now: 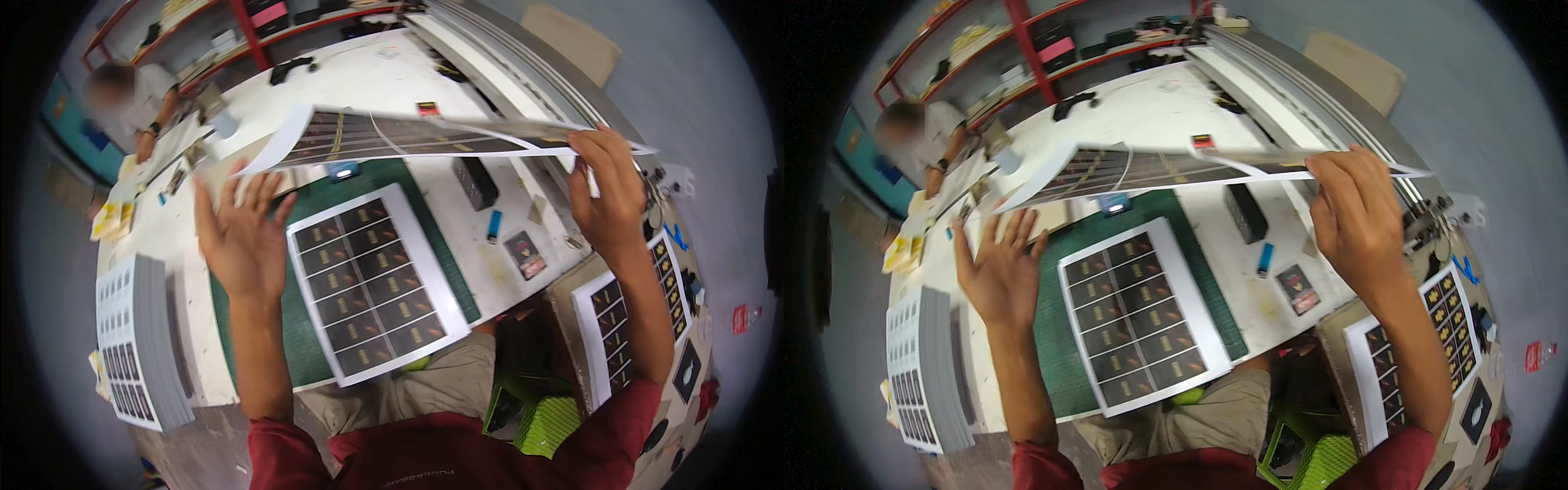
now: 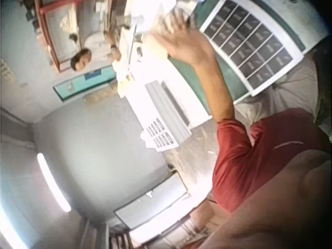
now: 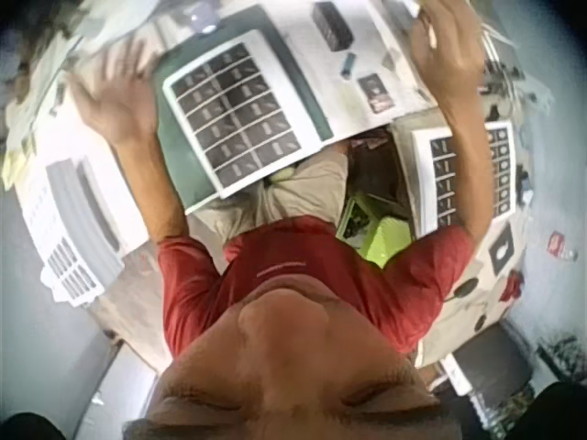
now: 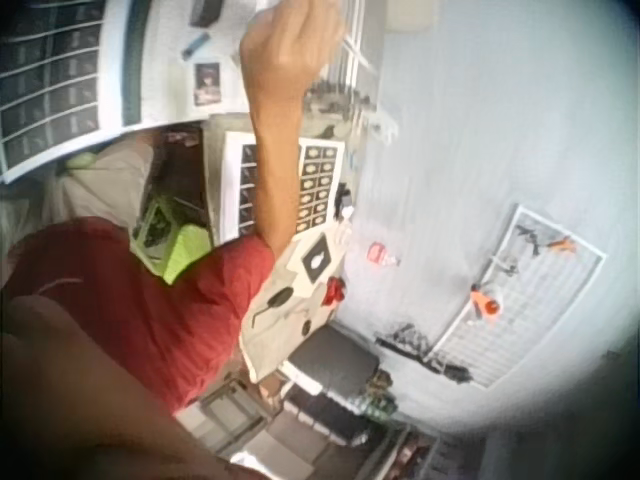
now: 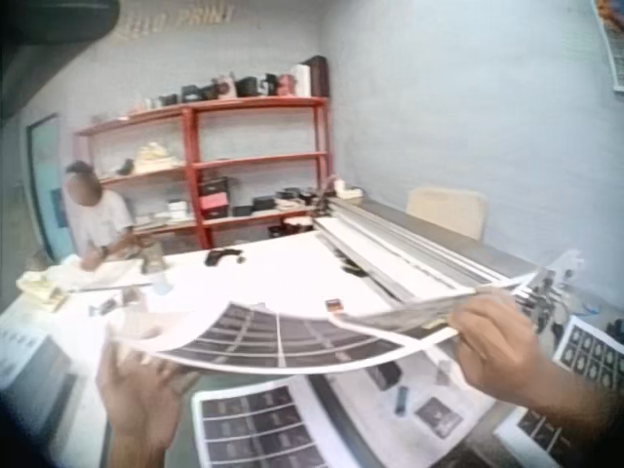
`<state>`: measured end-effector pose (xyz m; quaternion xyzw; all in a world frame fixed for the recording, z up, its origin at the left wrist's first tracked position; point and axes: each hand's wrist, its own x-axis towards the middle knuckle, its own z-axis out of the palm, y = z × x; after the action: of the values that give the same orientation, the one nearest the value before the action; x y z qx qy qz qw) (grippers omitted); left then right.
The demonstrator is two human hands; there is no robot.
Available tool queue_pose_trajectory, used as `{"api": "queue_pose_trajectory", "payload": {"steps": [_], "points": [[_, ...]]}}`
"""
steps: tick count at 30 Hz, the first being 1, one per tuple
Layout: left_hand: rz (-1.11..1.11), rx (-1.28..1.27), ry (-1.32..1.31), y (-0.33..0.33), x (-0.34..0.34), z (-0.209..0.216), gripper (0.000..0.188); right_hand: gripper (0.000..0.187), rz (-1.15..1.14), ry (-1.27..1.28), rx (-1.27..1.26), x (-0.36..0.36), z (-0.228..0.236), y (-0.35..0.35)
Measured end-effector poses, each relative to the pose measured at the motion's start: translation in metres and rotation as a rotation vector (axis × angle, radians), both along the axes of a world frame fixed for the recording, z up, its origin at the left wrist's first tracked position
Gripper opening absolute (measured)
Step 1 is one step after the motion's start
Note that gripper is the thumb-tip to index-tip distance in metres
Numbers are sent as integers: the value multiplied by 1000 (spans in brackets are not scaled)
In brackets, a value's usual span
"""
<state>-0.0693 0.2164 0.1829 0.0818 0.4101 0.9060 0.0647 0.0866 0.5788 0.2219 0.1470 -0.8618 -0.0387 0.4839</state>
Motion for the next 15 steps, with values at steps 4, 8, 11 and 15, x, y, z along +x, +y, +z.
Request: {"api": "queue_pose_trajectory", "payload": {"steps": [4, 8, 11, 15], "points": [[291, -372, 626, -95, 32, -35, 100, 32, 126, -262, -106, 5, 80, -90], [509, -640, 565, -149, 67, -45, 100, 34, 235, -531, -241, -38, 108, -118], [534, -744, 397, -194, 91, -53, 87, 40, 311, -734, -286, -102, 89, -132], [473, -707, 60, -234, 101, -96, 76, 40, 395, -1095, -310, -190, -29, -170]]}}
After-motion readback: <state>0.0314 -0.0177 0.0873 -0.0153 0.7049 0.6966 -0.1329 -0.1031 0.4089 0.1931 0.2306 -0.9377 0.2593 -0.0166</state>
